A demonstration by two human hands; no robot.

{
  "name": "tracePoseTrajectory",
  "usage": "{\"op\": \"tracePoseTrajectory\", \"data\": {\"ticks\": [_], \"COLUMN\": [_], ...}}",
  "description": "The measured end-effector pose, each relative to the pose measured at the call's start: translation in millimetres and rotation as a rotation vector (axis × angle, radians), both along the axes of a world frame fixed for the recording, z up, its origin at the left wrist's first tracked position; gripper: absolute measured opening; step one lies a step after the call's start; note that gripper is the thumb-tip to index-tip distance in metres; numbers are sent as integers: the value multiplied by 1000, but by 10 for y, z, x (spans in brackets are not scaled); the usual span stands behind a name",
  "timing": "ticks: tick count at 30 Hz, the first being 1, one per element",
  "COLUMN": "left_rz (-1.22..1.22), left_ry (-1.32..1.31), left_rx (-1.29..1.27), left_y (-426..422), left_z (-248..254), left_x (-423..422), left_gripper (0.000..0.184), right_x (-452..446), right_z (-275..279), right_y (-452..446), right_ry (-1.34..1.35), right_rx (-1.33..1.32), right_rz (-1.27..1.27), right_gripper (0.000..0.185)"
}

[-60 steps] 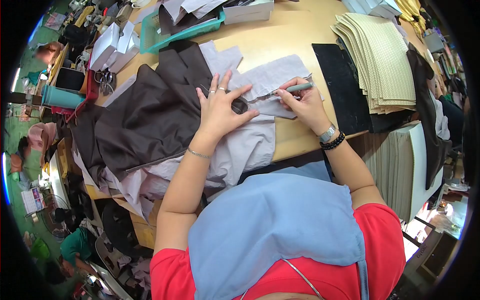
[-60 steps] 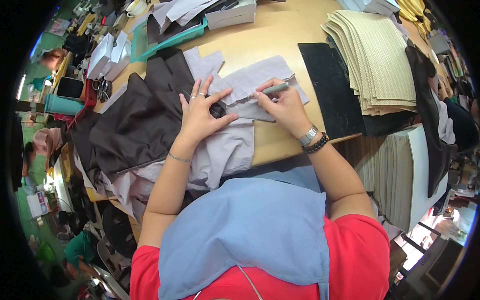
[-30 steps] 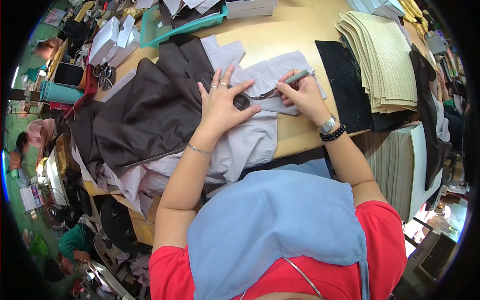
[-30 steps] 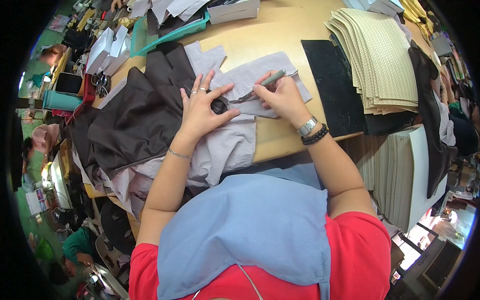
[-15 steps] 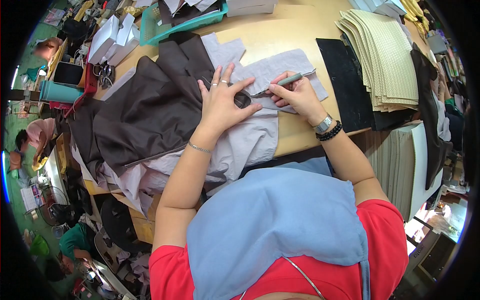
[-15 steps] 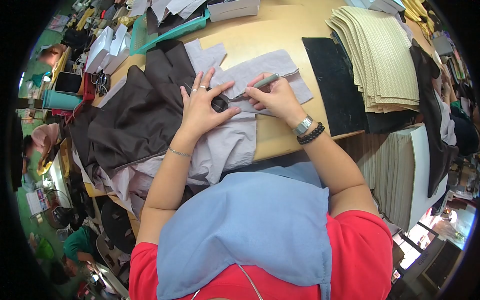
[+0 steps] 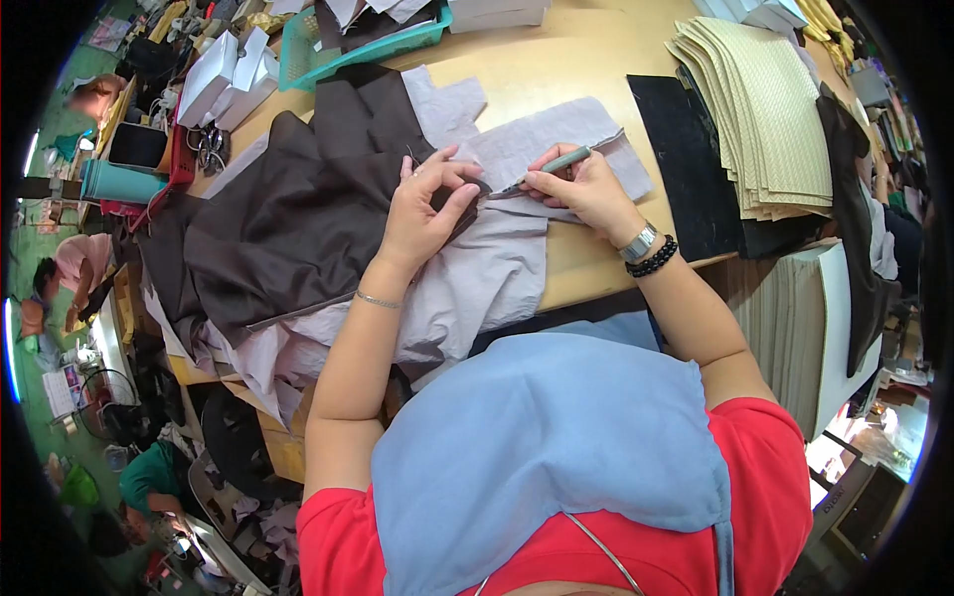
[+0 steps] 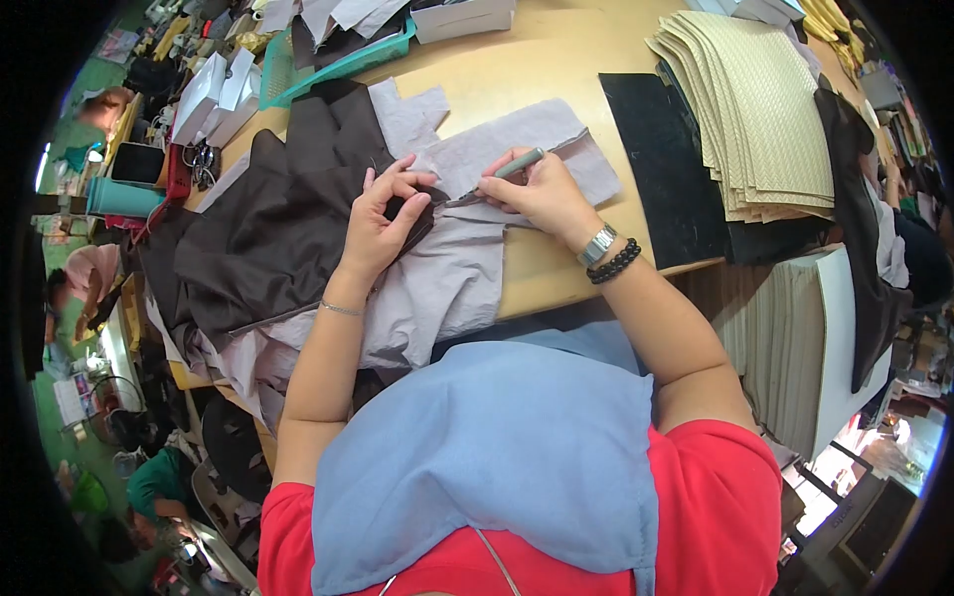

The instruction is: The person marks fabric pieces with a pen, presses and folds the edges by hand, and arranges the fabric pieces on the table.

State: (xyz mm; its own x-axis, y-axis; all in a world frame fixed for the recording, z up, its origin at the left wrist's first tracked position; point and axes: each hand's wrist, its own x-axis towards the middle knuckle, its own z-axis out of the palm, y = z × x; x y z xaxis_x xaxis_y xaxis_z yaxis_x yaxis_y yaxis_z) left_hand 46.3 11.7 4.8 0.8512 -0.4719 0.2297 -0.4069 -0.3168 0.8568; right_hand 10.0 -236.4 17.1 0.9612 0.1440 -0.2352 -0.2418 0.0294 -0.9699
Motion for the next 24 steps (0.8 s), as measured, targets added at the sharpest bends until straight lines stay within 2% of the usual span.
{"op": "tracePoseTrajectory", "data": {"ticks": [1,4,7,10,13,19,24], "left_rz": [10,51,36,111,86,107,161], "left_ry": [31,-109,-256,-233,-246,-482,-368], "left_rx": [-67,67,313,405,560,522,604], "left_y": [-18,40,74,23,-49,-74,-122], "left_z": [16,23,107,82,208,140,127], "left_x": [-15,-37,-70,-111,-140,-177,-147], "left_gripper": [15,13,24,36,41,39,49], "right_x": [1,1,0,5,14,15,4], "right_z": [-5,-30,-39,-10,-2,25,24], "right_y": [-4,1,12,-2,-17,-34,-28], "right_ry": [-7,-21,-29,-6,62,82,58], "right_rx": [-20,-5,-22,-23,78,121,119], "right_rz": [16,10,-5,14,15,22,37], "right_gripper": [16,15,14,13,12,9,9]}}
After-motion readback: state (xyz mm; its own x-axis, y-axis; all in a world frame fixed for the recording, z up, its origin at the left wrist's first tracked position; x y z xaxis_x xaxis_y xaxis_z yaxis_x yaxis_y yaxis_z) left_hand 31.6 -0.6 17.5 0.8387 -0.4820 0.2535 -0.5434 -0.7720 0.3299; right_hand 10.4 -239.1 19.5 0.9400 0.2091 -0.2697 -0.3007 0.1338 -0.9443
